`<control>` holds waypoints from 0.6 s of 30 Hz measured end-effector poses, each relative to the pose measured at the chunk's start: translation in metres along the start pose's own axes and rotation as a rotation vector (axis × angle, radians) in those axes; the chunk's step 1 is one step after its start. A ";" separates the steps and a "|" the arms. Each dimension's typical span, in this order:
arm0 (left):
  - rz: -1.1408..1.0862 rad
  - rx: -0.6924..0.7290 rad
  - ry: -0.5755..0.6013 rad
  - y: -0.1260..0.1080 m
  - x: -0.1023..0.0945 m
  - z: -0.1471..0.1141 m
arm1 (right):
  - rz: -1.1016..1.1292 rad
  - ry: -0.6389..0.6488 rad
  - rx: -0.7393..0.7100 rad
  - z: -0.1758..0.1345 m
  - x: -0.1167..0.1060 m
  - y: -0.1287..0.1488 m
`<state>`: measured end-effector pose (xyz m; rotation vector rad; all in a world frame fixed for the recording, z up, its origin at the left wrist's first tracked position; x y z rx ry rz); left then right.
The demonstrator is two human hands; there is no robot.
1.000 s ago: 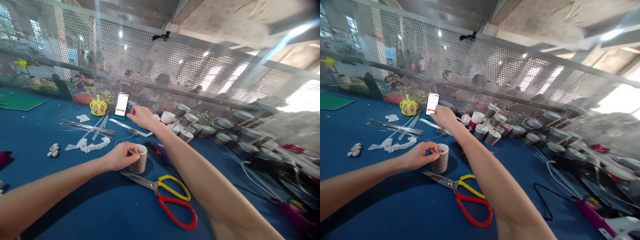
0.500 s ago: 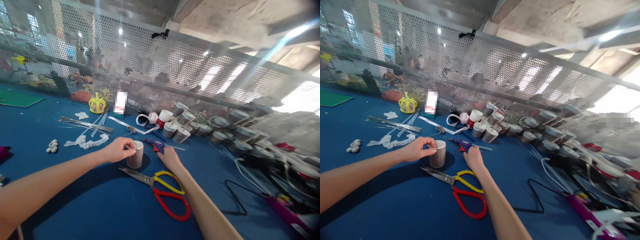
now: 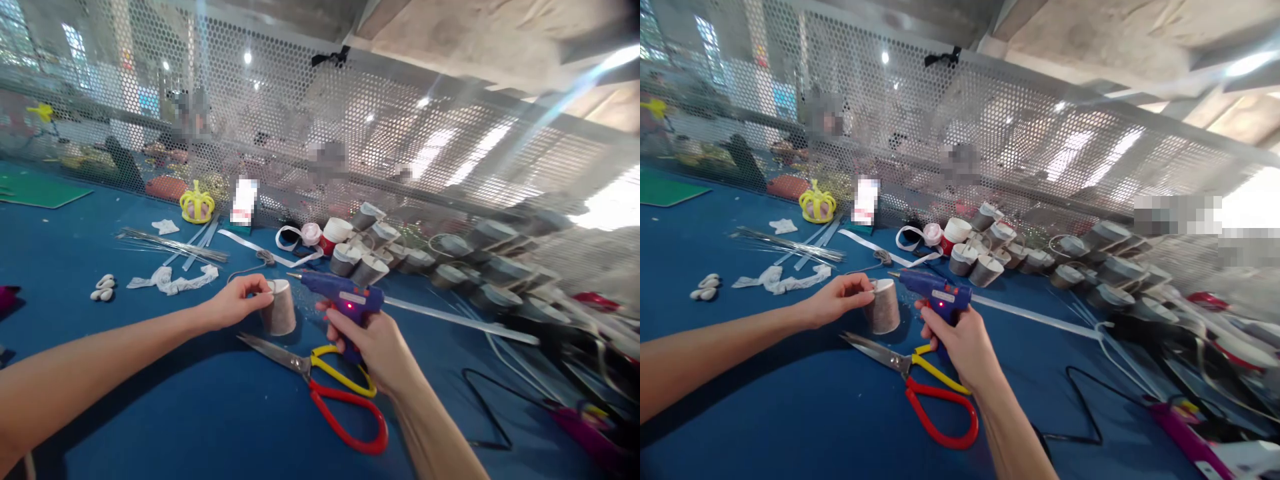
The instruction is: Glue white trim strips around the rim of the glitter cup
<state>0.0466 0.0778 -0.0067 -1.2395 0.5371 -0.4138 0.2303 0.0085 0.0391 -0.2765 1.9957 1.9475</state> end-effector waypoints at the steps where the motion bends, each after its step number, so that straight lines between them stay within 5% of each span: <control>1: -0.015 -0.011 -0.013 0.001 0.000 0.000 | -0.047 -0.006 -0.003 -0.003 0.002 0.000; 11: 0.052 -0.048 -0.066 0.001 0.000 0.001 | -0.358 -0.039 -0.208 -0.018 0.007 0.012; 18: -0.056 -0.021 -0.009 0.000 0.003 -0.004 | -0.396 -0.063 -0.092 -0.019 0.016 0.021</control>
Point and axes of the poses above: each hand's wrist, its own z-axis towards the middle knuckle, its own x-axis out of the palm, y = z × x, the point moved 3 cm from there along z, towards the middle knuckle, and after that the axes turned 4 degrees about y, right-handed, at the moved point
